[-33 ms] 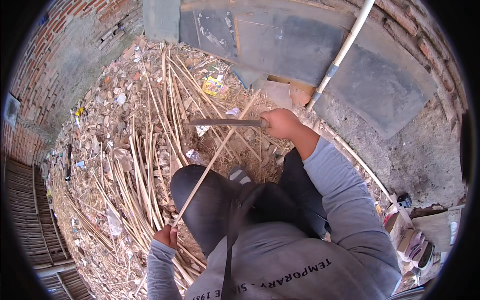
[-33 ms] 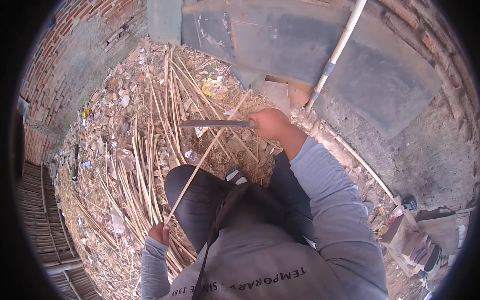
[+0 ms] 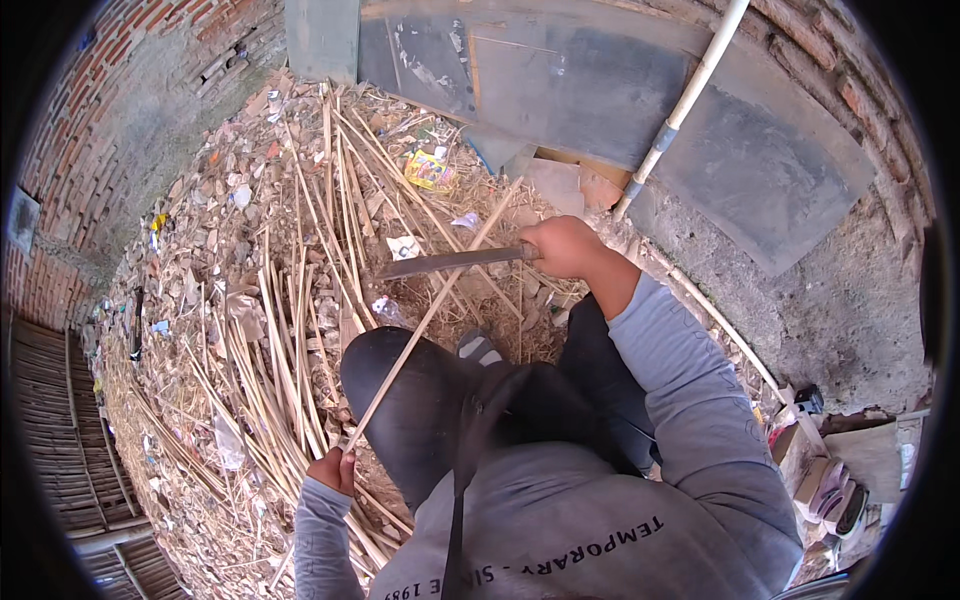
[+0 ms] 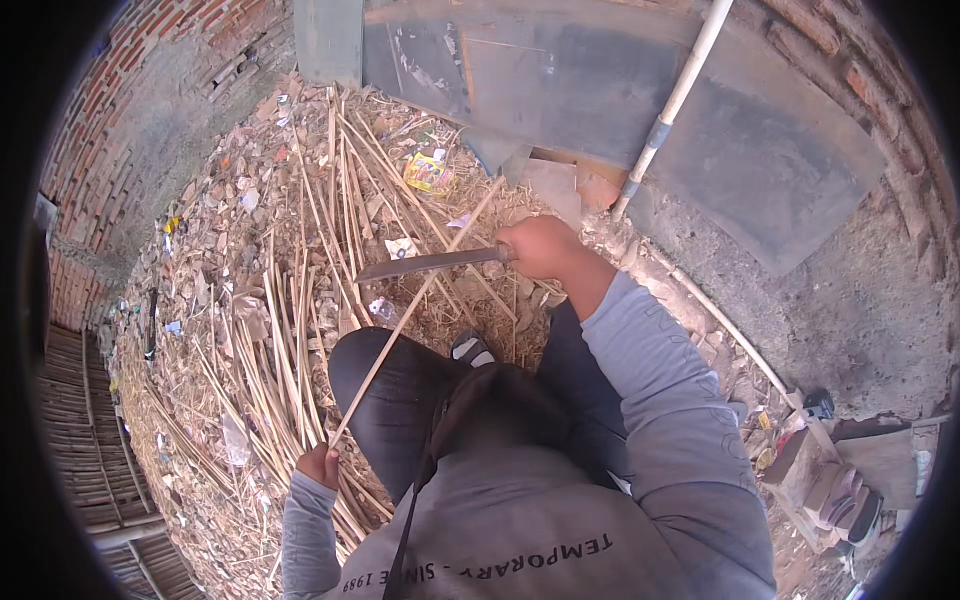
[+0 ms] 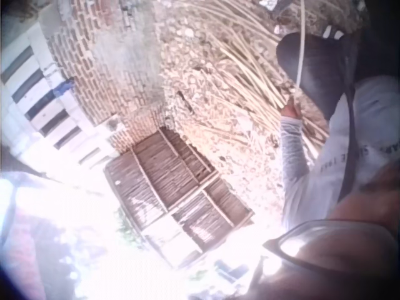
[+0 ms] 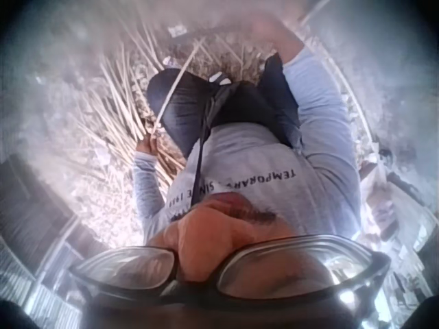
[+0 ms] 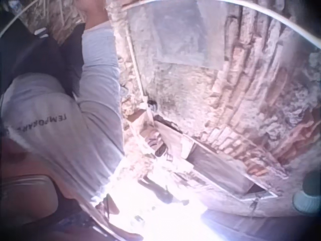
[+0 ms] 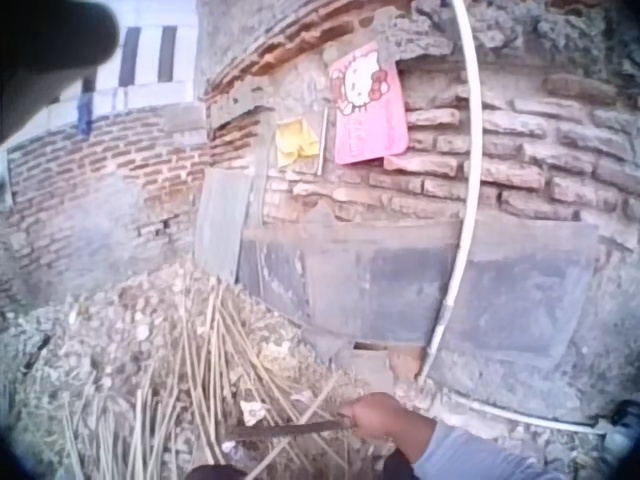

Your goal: The person holds a long bamboo strip by hand and repeatedly scrapes its surface using a metal blade to smooth it, working along its length while seated near a pile of similar strips.

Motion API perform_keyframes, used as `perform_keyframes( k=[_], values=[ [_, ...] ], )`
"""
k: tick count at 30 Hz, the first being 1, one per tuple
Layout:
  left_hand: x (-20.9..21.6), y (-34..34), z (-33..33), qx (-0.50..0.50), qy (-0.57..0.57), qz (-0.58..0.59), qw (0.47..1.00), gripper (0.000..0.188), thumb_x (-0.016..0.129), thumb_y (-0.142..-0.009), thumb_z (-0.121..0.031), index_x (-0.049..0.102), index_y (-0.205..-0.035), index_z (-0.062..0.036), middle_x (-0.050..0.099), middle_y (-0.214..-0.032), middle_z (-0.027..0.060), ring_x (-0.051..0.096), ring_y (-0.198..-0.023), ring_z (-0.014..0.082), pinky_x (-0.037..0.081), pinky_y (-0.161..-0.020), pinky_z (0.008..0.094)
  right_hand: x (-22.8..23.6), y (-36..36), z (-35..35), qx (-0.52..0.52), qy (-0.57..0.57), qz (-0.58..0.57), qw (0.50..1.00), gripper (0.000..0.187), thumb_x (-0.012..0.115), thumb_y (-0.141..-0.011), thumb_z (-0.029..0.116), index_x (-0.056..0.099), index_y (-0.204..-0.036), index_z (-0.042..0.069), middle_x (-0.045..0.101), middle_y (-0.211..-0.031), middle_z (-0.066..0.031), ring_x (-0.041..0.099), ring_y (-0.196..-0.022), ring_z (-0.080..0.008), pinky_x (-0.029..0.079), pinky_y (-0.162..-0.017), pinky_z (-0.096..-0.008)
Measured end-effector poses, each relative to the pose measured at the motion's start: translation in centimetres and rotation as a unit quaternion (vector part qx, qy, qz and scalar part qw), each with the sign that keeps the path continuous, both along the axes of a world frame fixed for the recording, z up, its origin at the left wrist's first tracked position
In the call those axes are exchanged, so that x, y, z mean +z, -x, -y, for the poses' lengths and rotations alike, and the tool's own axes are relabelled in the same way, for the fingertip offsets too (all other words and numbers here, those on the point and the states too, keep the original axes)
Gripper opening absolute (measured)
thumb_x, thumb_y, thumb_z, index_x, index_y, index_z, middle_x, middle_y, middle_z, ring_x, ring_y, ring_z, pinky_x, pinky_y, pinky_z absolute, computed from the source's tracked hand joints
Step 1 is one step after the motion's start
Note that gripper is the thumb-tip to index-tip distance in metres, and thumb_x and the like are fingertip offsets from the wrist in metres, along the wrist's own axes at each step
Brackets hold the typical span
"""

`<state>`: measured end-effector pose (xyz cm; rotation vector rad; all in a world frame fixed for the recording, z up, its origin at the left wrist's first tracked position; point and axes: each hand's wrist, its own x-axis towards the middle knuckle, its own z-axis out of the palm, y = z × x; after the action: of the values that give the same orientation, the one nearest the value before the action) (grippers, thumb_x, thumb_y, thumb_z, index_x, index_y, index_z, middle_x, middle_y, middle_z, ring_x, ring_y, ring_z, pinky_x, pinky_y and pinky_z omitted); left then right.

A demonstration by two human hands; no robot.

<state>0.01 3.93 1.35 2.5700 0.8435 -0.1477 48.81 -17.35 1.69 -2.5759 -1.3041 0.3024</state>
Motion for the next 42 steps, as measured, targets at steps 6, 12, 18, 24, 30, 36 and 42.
perform_keyframes(
  k=[6,12,18,24,30,36,42],
  values=[
    [0.3,-0.1,-1.0,-0.011,-0.011,-0.028,0.999,0.038,0.046,-0.097,-0.035,0.055,-0.082,-0.0013,0.057,-0.062,0.0246,0.058,-0.063,0.047,0.045,-0.058,0.0518,-2.1,-3.0,0.7,-0.169,-0.11,0.003,0.979,0.028,0.065,-0.071,0.019,0.064,-0.098,0.01,0.067,-0.088,-0.0187,0.065,-0.086,-0.0368,0.051,-0.074,-0.0482],
    [-0.3,-0.2,-0.7,-0.013,-0.004,-0.002,1.0,0.038,0.048,-0.096,-0.038,0.055,-0.082,-0.0037,0.057,-0.06,0.0229,0.058,-0.062,0.0462,0.046,-0.056,0.0518,-0.2,0.0,0.9,0.015,-0.002,0.052,0.999,0.028,0.065,-0.069,0.019,0.065,-0.096,0.011,0.067,-0.088,-0.0179,0.065,-0.085,-0.0371,0.051,-0.075,-0.048],
    [-2.3,2.1,-1.5,-0.026,-0.03,0.032,0.999,0.034,0.046,-0.096,-0.033,0.054,-0.079,-0.004,0.055,-0.058,0.0243,0.056,-0.056,0.0472,0.043,-0.052,0.0538,-3.5,-4.8,1.7,-0.305,-0.123,-0.04,0.944,0.034,0.059,-0.073,0.022,0.066,-0.102,0.005,0.067,-0.092,-0.0228,0.065,-0.091,-0.0381,0.052,-0.08,-0.0451],
    [-1.3,0.6,-0.1,-0.001,-0.005,0.033,0.999,0.032,0.049,-0.095,-0.033,0.053,-0.081,-0.0037,0.055,-0.058,0.0235,0.057,-0.058,0.0461,0.043,-0.052,0.0527,0.2,-1.4,1.7,-0.13,-0.196,-0.001,0.972,0.033,0.065,-0.072,0.022,0.066,-0.102,0.008,0.067,-0.087,-0.0206,0.064,-0.085,-0.0383,0.051,-0.076,-0.046],
    [-0.3,-0.8,0.5,0.053,-0.034,0.037,0.997,0.03,0.064,-0.088,-0.031,0.052,-0.081,-0.0042,0.059,-0.06,0.02,0.061,-0.06,0.043,0.046,-0.053,0.049,0.6,-0.2,0.7,-0.049,-0.182,-0.026,0.982,0.033,0.066,-0.07,0.021,0.066,-0.101,0.009,0.066,-0.084,-0.0199,0.064,-0.083,-0.0389,0.051,-0.073,-0.0471],
    [-0.1,-2.9,2.6,0.099,-0.119,0.101,0.983,0.018,0.062,-0.089,-0.022,0.059,-0.091,-0.0043,0.062,-0.065,0.0189,0.062,-0.061,0.0413,0.048,-0.054,0.0471,0.8,0.7,-0.1,0.022,-0.113,-0.008,0.993,0.029,0.066,-0.068,0.022,0.066,-0.095,0.012,0.066,-0.081,-0.0165,0.064,-0.081,-0.0379,0.05,-0.071,-0.0487],
    [0.5,-7.8,3.9,0.071,-0.04,0.144,0.986,0.026,0.051,-0.095,-0.026,0.061,-0.096,-0.0023,0.063,-0.072,0.0219,0.062,-0.066,0.0433,0.048,-0.06,0.049,1.4,4.8,-1.3,0.074,-0.078,-0.023,0.994,0.022,0.066,-0.068,0.023,0.065,-0.088,0.013,0.066,-0.079,-0.0126,0.065,-0.08,-0.0356,0.051,-0.068,-0.0487]
  ],
)
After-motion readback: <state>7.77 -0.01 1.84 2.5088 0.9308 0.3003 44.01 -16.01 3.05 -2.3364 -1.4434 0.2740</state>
